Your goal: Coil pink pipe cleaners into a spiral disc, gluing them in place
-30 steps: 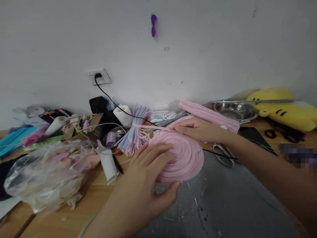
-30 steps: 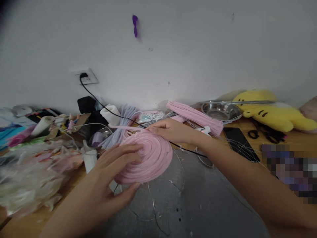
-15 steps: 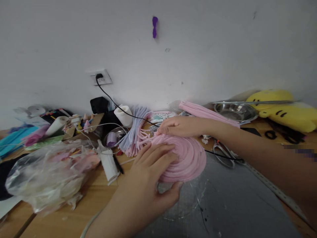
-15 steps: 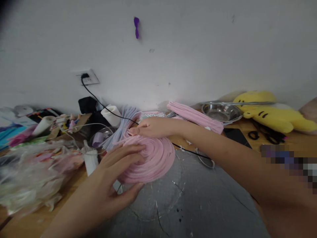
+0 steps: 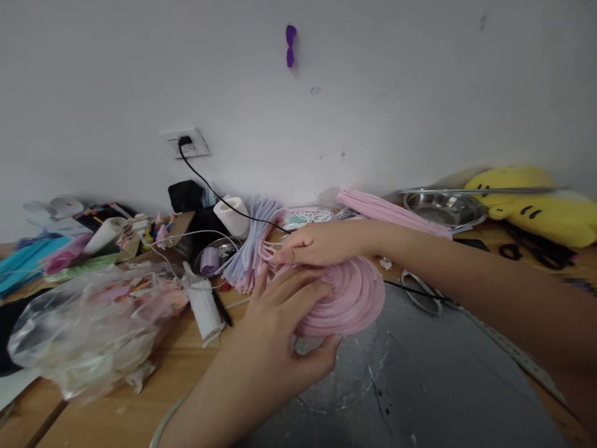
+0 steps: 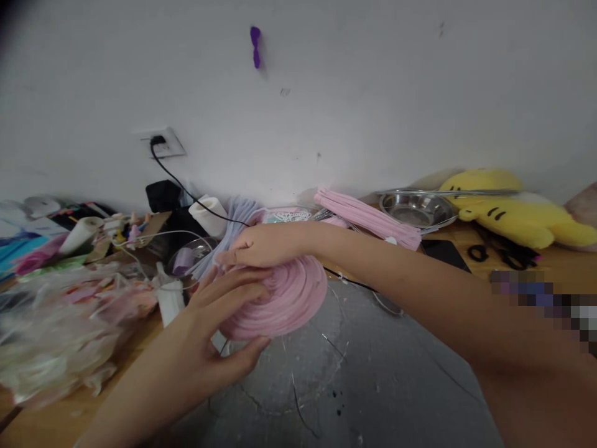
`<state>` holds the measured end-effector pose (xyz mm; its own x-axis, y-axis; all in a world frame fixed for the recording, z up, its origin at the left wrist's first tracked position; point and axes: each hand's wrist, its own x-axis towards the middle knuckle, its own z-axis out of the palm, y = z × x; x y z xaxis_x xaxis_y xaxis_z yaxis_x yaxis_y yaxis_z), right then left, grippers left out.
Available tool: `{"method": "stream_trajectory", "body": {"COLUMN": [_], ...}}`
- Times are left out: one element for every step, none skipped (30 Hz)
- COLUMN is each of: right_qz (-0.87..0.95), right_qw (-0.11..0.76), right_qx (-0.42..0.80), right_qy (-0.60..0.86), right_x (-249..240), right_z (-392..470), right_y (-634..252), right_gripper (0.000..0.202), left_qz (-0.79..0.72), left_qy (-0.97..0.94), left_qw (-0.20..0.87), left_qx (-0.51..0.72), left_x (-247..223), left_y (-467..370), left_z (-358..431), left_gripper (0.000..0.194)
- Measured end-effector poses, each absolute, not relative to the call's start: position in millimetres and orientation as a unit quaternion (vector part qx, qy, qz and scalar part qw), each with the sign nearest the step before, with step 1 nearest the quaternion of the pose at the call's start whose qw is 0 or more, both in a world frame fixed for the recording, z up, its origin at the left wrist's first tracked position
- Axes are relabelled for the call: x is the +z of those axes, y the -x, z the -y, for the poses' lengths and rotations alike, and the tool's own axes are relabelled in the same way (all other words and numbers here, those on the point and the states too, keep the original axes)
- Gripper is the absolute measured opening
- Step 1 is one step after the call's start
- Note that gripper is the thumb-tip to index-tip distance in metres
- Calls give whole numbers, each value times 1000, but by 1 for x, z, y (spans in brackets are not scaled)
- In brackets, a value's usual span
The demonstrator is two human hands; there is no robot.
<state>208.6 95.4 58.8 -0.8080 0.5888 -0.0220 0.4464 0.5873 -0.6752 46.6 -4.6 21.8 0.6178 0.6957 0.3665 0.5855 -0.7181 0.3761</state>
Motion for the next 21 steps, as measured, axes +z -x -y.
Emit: {"method": "stream_trajectory", "body": {"right_qz": [888, 891, 892, 889, 886, 881, 877, 873, 870, 868, 868, 868, 868, 870, 872, 873, 872, 868, 864, 857, 848], "right_qw": [98, 89, 84, 80, 75, 69, 65, 64, 64, 63, 61, 58, 53, 49, 48, 53, 65, 89, 119, 157, 196], "right_qx": [350, 353, 360, 369, 379, 388, 394, 397, 399, 400, 400, 400, 400, 398, 391, 384, 375, 363, 344, 317, 280], "right_qy": [283, 270, 261, 258, 258, 261, 268, 277, 283, 287, 288, 289, 288, 288, 290, 297, 308, 326, 348, 373, 406], "right_x": [59, 58, 58, 59, 59, 59, 59, 60, 60, 60, 61, 61, 62, 63, 64, 66, 68, 69, 70, 71, 70], "right_z": [-95, -95, -95, -95, -95, -95, -94, -93, -93, -92, -91, -91, -91, -90, -89, -87, -85, -81, -77, -71, -65], "right_y": [-208, -208, -207, -206, -205, -204, -203, -202, -201, -201, -201, -201, -200, -200, -201, -202, -204, -207, -213, -220, -231], "right_gripper": [44, 51, 55, 58, 61, 63, 66, 69, 71, 74, 75, 75, 75, 75, 74, 71, 69, 66, 62, 58, 54], "left_qz": [-357, -353, -349, -347, -346, -347, -348, -349, -348, -344, -342, -339, -337, -335, -334, -334, -333, -333, -335, -337, -338], "left_qy": [-894, -896, -897, -898, -897, -896, -895, -894, -895, -896, -898, -900, -901, -901, -900, -899, -898, -898, -897, -896, -897], "left_qw": [108, 103, 98, 95, 96, 99, 104, 107, 106, 103, 99, 96, 94, 95, 97, 101, 103, 106, 109, 111, 113], "left_qx": [249, 250, 253, 255, 256, 258, 258, 259, 259, 260, 259, 258, 258, 260, 263, 264, 267, 269, 268, 265, 264], "left_x": [22, 22, 22, 22, 22, 22, 22, 23, 23, 23, 24, 25, 25, 26, 26, 26, 26, 26, 26, 26, 25], "left_y": [-47, -47, -48, -48, -49, -49, -49, -49, -49, -49, -49, -49, -49, -49, -49, -49, -49, -49, -48, -48, -47], "left_z": [5, 4, 4, 4, 3, 2, 2, 1, 1, 0, 0, 0, 1, 1, 1, 2, 2, 2, 2, 1, 0], "left_gripper": [40, 40, 40, 40, 39, 38, 37, 37, 37, 37, 37, 36, 35, 34, 34, 34, 34, 35, 36, 37, 38]}}
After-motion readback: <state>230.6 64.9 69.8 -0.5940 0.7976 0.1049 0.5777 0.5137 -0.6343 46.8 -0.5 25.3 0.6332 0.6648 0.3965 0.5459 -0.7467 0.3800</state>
